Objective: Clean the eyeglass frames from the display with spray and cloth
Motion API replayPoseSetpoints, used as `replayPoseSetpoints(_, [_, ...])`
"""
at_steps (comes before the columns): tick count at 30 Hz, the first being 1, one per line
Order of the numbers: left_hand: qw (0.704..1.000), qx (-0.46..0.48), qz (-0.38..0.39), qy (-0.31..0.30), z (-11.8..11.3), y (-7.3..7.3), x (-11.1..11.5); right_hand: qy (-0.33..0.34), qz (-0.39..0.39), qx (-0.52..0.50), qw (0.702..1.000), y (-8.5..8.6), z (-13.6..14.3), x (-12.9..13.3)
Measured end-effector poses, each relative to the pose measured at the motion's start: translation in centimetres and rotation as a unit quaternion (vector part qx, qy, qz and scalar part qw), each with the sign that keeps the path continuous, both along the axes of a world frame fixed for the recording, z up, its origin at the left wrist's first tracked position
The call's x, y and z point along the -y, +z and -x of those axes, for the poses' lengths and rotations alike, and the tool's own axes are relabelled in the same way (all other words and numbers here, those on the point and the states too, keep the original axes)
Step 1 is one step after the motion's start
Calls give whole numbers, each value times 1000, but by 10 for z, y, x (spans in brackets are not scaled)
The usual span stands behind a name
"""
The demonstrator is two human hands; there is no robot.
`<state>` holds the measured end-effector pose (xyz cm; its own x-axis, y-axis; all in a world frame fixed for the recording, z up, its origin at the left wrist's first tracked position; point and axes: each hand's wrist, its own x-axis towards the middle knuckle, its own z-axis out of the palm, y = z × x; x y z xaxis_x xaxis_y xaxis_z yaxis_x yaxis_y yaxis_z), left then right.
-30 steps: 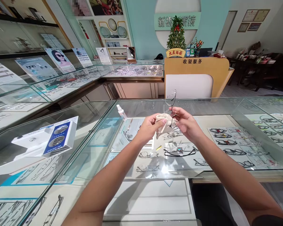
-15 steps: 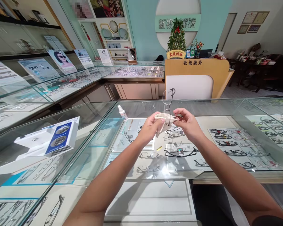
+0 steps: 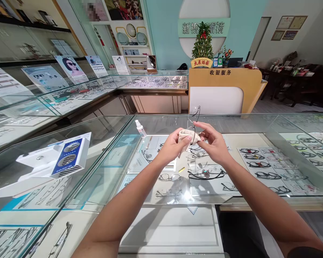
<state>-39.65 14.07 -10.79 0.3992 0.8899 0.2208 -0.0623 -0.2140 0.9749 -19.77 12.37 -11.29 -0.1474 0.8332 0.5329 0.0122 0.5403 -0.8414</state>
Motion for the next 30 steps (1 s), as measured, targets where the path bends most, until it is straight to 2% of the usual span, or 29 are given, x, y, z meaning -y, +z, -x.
replayPoseSetpoints(11, [998,28,26,-44,0,-5,-5,21,9,9,1000,-1,-1,-2])
replayPoseSetpoints(22, [997,54,49,-32,-6,-9,-2,79,25,11,997,-2,4,3])
replayPoseSetpoints(30, [998,57,40,2,-7,-5,-1,66,-1,57,996,4,3,6])
